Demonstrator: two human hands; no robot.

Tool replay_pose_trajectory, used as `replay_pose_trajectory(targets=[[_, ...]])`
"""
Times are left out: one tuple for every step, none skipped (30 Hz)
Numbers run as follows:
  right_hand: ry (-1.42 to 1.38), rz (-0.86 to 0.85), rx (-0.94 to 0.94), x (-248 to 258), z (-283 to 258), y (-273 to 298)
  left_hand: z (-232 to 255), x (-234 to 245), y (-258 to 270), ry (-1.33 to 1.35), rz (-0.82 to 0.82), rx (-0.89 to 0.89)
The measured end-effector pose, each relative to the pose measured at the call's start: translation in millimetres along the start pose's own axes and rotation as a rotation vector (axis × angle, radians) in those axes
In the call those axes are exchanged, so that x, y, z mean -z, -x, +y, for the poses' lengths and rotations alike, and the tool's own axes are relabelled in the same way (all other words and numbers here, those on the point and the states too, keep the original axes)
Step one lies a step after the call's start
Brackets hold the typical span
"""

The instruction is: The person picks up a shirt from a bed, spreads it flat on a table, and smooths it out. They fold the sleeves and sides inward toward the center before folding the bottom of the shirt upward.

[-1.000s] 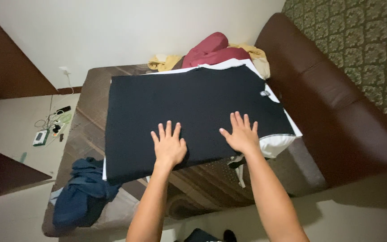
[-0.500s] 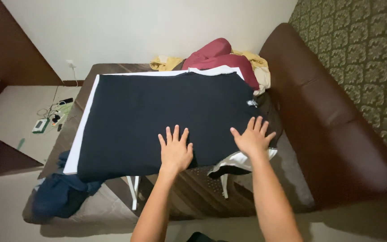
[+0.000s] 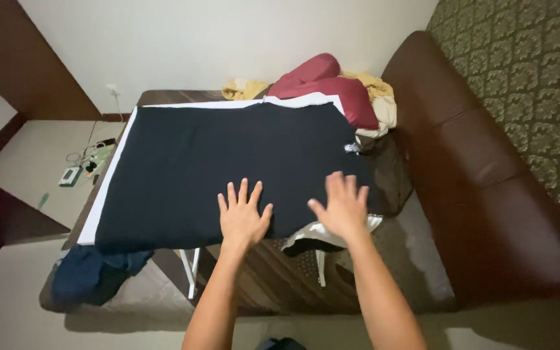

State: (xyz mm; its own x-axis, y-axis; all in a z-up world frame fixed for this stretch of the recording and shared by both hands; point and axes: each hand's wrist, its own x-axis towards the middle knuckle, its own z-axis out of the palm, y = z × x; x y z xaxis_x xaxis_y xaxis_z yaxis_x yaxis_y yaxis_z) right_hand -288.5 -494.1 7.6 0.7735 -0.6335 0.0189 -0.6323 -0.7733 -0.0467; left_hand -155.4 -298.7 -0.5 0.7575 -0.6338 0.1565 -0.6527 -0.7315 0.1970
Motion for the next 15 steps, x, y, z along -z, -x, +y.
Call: replay_pose_trajectory(targets=[[0.003, 0.005, -0.004, 2, -3, 2, 2, 1, -4, 0.003, 0.004, -0.005], [-0.018, 0.024, 0.097, 4, -7, 3, 3, 2, -7, -0.009, -0.04, 0.033], [-0.039, 0.033, 0.2, 4, -10, 8, 4, 1, -7, -0.021, -0.093, 0.075], [-0.035, 0.028, 0.197, 3, -9, 7, 7, 1, -11, -0.017, -0.098, 0.074], [-0.04, 0.014, 0.216, 2, -12, 6, 5, 3, -14, -0.03, -0.1, 0.064], [-0.045, -0.001, 0.235, 0, -16, 4, 3, 5, -16, -0.043, -0.102, 0.054], [-0.047, -0.001, 0.238, 2, -22, 7, -3, 3, -18, -0.045, -0.102, 0.057], [-0.032, -0.017, 0.236, 5, -28, 9, -8, 1, -20, -0.021, -0.094, 0.03], [-0.017, -0.025, 0.229, 9, -31, 8, -11, 0, -27, 0.001, -0.08, -0.003], [-0.019, -0.018, 0.228, 13, -39, 12, -18, 0, -27, -0.002, -0.074, -0.005], [-0.01, -0.029, 0.229, 17, -54, 18, -33, 2, -25, 0.004, -0.079, -0.007], [-0.001, -0.04, 0.231, 20, -68, 23, -46, 3, -25, 0.01, -0.084, -0.008], [-0.007, -0.042, 0.229, 17, -65, 24, -46, 0, -23, 0.004, -0.088, -0.011], [-0.016, -0.041, 0.242, 13, -61, 24, -43, -3, -21, -0.008, -0.088, -0.001], [-0.022, -0.042, 0.256, 10, -64, 25, -48, -5, -18, -0.015, -0.09, 0.011]])
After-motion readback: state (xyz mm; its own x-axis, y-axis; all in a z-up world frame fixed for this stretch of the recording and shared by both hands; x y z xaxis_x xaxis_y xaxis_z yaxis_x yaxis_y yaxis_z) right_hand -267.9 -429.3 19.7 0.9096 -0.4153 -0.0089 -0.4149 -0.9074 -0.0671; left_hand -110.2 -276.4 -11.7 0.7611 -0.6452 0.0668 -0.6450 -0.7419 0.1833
